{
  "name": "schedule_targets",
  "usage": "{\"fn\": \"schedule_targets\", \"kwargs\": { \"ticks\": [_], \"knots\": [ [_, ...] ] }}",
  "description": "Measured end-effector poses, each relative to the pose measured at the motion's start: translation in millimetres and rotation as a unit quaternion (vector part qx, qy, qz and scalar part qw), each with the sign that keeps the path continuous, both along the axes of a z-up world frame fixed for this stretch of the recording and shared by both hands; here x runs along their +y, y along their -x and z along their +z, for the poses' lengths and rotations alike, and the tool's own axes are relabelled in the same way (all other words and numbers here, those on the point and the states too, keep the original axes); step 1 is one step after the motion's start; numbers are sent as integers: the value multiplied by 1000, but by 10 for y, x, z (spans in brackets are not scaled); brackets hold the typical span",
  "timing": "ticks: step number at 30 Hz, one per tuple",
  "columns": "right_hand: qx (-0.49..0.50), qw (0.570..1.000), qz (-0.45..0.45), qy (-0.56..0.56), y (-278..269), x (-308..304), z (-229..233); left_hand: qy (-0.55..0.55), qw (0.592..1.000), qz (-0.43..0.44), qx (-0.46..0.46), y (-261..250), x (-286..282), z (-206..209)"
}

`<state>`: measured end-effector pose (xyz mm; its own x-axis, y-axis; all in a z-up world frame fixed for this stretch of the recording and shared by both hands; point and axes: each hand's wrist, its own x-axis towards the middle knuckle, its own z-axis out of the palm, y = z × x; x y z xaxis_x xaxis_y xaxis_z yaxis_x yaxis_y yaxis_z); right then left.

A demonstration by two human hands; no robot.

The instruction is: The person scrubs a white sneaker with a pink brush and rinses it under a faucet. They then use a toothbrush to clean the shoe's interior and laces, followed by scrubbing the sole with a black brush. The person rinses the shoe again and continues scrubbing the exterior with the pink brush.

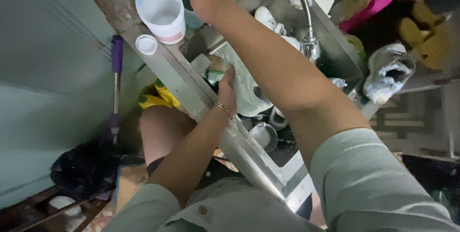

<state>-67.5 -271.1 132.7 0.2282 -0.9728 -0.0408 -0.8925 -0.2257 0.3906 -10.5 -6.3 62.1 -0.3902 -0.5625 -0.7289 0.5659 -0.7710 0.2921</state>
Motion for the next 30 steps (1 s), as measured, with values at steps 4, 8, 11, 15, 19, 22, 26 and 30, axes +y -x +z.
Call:
{"fn": "schedule_targets", "kwargs": {
  "ticks": [4,8,11,15,19,22,26,30],
  "knots": [
    [-131,983,-91,-90,-22,103,475,-17,998,-7,57,-104,14,242],
    [-249,960,-110,-58,551,320,517,-27,998,12,46,-70,-3,209],
    [-364,925,-100,40,998,941,797,5,998,27,56,-75,-48,182],
    [-472,875,20,107,1355,2476,1355,39,987,63,142,-7,-27,-49],
    [-496,853,-112,117,1280,3839,1523,31,991,62,113,42,-47,-64],
    [-467,850,-184,157,1244,4422,1378,62,989,86,106,91,-18,-187],
    [-401,892,-154,139,1180,4566,1316,98,990,63,85,13,30,-21],
    [-304,930,-76,193,1362,4538,1148,104,988,45,104,-7,132,169]
  ]
}}
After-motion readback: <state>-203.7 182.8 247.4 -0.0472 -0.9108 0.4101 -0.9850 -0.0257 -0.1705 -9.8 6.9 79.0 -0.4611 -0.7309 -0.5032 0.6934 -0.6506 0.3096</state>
